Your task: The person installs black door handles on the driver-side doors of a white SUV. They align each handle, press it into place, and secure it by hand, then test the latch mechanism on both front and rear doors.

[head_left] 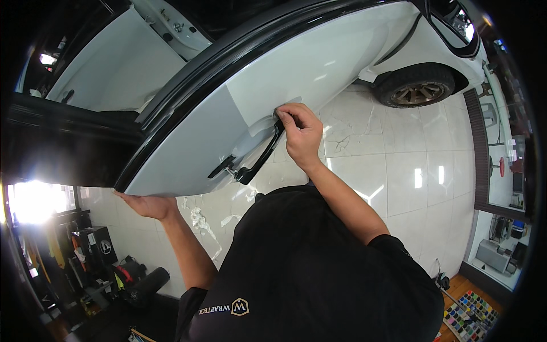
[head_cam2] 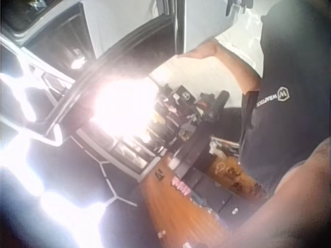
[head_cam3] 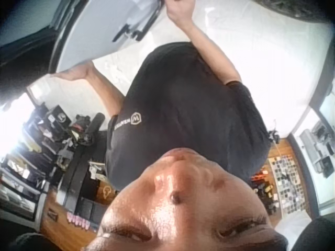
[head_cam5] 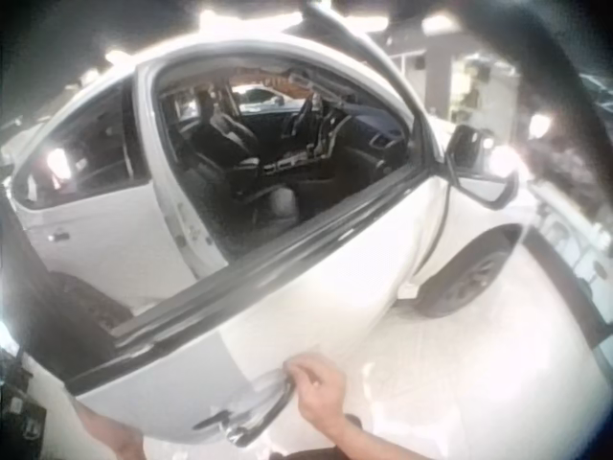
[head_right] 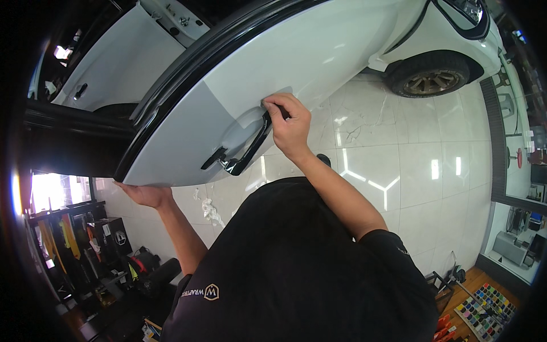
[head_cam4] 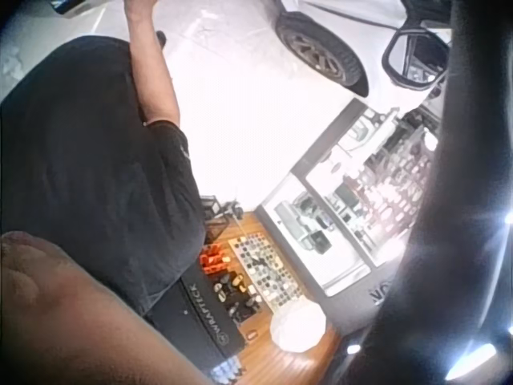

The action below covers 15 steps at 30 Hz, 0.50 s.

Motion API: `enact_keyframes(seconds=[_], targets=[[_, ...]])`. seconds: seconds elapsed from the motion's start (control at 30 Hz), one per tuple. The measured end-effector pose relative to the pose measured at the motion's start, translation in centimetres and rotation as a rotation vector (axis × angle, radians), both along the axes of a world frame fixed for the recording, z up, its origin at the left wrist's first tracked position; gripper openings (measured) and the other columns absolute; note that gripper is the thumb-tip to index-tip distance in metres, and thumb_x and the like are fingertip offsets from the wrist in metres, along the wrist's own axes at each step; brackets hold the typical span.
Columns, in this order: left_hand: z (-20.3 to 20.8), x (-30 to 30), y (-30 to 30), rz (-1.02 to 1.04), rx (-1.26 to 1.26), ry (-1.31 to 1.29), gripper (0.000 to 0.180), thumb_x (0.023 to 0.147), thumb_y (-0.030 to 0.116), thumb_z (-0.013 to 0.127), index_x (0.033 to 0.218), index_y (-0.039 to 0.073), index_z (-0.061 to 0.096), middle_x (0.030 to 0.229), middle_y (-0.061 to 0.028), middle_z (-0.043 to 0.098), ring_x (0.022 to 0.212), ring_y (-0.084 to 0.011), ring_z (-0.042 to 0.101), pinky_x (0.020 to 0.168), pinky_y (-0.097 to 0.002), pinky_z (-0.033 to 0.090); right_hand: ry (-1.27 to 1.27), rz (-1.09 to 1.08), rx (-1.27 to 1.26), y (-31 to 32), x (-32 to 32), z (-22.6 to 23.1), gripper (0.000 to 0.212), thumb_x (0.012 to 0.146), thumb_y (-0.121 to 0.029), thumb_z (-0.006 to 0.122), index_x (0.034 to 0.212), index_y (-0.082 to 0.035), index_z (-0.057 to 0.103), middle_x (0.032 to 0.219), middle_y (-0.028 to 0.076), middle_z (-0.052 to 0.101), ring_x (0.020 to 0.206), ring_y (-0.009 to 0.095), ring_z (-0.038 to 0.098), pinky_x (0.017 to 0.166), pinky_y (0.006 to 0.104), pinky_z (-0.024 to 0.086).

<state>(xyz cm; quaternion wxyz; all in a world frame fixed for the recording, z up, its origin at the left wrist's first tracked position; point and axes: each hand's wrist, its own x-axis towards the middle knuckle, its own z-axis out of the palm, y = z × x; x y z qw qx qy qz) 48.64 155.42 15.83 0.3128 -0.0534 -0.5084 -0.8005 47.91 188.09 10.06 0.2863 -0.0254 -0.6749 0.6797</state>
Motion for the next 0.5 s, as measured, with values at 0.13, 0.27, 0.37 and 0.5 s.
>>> enact_keyframes(seconds=[0.13,0.27,0.37,0.5], targets=[[-0.2,0.0,0.2,-0.019,0.059,-0.009,0.054,0.114,0.044,0.023,0.138,0.008,0.055,0.134,-0.0131,0.063,0.118,-0.0288,0.064,0.104,-0.0441,0.052,0.014,-0.007,0.014,-0.2,0.1,0.2,0.005,0.095,0.002,0.068,0.098,0.004,0.072,0.098,0.006,0.07,0.084,0.012,0.063,0.074,0.0235,0.05],[-0.2,-0.1,0.6,0.096,0.035,-0.007,0.052,0.114,0.042,0.024,0.136,0.008,0.056,0.132,-0.0126,0.064,0.117,-0.0275,0.065,0.1,-0.0416,0.055,0.038,0.023,0.137,0.0,0.0,0.3,0.004,0.092,0.0,0.07,0.095,0.0,0.073,0.092,0.004,0.07,0.073,0.009,0.059,0.062,0.0231,0.045],[-0.5,0.0,0.2,-0.001,0.003,-0.005,0.051,0.114,0.042,0.025,0.136,0.008,0.056,0.13,-0.0122,0.065,0.116,-0.027,0.065,0.1,-0.0419,0.054,0.054,-0.055,-0.023,-0.2,-0.4,-0.7,0.003,0.091,-0.001,0.071,0.094,0.0,0.073,0.091,0.004,0.069,0.071,0.009,0.058,0.061,0.0224,0.044],[-0.9,0.1,0.0,-0.018,-0.043,0.033,0.05,0.114,0.041,0.025,0.134,0.008,0.057,0.128,-0.0118,0.066,0.116,-0.0264,0.065,0.101,-0.0416,0.054,0.046,-0.027,0.01,-0.2,-0.3,0.1,0.004,0.089,-0.001,0.073,0.093,-0.001,0.072,0.088,0.004,0.068,0.067,0.008,0.056,0.059,0.0216,0.043]])
